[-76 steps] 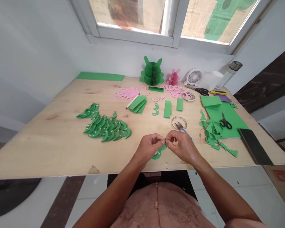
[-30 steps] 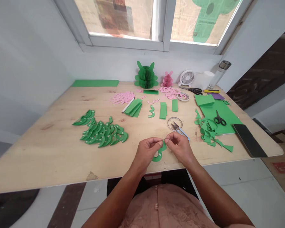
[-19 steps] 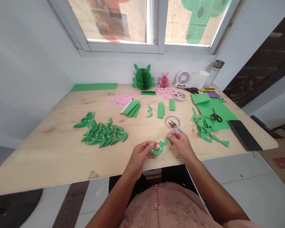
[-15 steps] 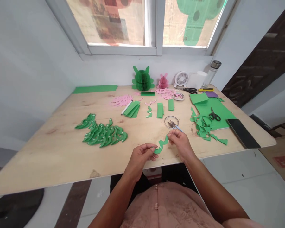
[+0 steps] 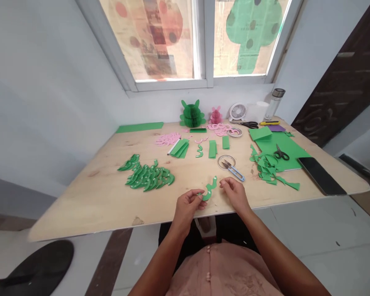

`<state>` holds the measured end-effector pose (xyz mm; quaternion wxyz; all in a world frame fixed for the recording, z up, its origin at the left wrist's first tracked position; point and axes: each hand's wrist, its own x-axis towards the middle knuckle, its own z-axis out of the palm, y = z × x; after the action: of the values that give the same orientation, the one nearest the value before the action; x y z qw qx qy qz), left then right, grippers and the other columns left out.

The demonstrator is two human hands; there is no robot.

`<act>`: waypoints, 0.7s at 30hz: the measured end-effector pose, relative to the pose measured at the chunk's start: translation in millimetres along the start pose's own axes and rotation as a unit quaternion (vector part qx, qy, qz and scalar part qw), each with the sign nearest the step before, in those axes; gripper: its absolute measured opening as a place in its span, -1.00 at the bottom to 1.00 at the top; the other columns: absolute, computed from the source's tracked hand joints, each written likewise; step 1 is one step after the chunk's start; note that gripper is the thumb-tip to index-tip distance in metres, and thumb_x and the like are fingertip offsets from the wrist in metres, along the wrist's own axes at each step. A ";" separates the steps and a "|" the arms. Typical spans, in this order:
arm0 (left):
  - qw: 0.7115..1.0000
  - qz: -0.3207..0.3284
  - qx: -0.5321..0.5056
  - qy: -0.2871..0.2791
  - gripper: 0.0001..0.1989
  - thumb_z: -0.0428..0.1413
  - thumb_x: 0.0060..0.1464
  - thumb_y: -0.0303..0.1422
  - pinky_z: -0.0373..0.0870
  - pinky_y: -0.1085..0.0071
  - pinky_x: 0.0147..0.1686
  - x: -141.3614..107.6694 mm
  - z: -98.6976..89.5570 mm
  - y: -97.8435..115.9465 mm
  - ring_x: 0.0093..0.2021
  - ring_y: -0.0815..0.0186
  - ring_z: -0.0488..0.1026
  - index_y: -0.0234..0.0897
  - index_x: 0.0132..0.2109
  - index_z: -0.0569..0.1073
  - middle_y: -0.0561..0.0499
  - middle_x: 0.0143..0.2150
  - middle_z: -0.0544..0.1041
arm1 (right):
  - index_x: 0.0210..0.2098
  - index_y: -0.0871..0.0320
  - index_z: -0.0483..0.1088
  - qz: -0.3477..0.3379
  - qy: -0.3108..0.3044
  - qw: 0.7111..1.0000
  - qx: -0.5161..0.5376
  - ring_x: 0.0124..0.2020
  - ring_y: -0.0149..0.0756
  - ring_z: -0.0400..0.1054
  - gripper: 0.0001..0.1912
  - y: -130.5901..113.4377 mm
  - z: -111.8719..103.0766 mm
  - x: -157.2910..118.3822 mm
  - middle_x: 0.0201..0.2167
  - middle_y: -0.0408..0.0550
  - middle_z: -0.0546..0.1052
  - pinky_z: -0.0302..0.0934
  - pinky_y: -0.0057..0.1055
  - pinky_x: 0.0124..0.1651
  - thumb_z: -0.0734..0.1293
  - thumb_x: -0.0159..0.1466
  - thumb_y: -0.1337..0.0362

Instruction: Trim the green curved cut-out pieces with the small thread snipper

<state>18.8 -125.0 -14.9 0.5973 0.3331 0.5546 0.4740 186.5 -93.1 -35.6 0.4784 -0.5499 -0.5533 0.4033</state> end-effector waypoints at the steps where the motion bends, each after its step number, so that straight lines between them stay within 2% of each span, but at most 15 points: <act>1: 1.000 0.003 -0.002 0.007 -0.69 0.22 -0.23 -0.33 0.36 0.49 -0.51 0.8 -0.4 -2.2 -0.55 0.37 0.45 -0.39 -0.26 0.49 0.00 -0.58 0.51 | -0.39 0.19 0.38 -0.015 0.002 1.000 -0.024 -0.44 -0.31 0.32 -0.68 3.2 0.8 -1.6 -0.49 -0.08 0.46 0.20 -0.41 -0.35 0.21 0.19 0.05; 4: 1.000 0.008 -0.015 0.020 -0.65 0.22 -0.24 -0.32 0.37 0.47 -0.52 2.7 -1.2 -7.3 -0.56 0.34 0.45 -0.40 -0.24 0.47 -0.01 -0.58 0.51 | -0.40 0.18 0.38 -0.055 0.003 0.996 -0.074 -0.46 -0.33 0.31 -0.70 8.7 2.7 -5.4 -0.50 -0.10 0.46 0.18 -0.42 -0.36 0.18 0.22 0.09; 8: 0.999 0.015 -0.027 0.028 -0.60 0.24 -0.27 -0.28 0.37 0.46 -0.53 2.1 -5.1 -7.9 -0.56 0.34 0.44 -0.38 -0.22 0.46 0.01 -0.59 0.50 | -0.40 0.17 0.38 -0.071 0.005 0.992 -0.099 -0.52 -0.33 0.29 -0.70 11.9 3.5 -6.2 -0.53 -0.10 0.47 0.17 -0.43 -0.43 0.17 0.22 0.10; 17: 0.992 0.031 -0.055 0.109 -0.55 0.27 -0.30 -0.24 0.35 0.48 -0.54 -4.9 -41.0 1.2 -0.53 0.33 0.47 -0.36 -0.20 0.45 0.00 -0.55 0.52 | -0.37 0.17 0.40 -0.089 0.001 0.988 -0.126 -0.49 -0.26 0.36 -0.70 16.1 3.4 -5.6 -0.50 -0.06 0.50 0.21 -0.39 -0.40 0.16 0.23 0.10; 21: 0.991 0.026 -0.076 0.103 -0.54 0.26 -0.27 -0.27 0.36 0.50 -0.53 -11.5 -45.5 -3.6 -0.52 0.35 0.47 -0.35 -0.16 0.43 0.00 -0.51 0.54 | -0.37 0.15 0.39 -0.090 0.002 0.989 -0.120 -0.46 -0.22 0.39 -0.71 17.8 3.0 -6.4 -0.49 -0.05 0.51 0.22 -0.37 -0.38 0.17 0.23 0.10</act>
<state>-24.3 -142.8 -21.6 0.5486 0.2502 0.5666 0.5616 187.1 -98.0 -54.2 0.4446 -0.5524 -0.6435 0.2882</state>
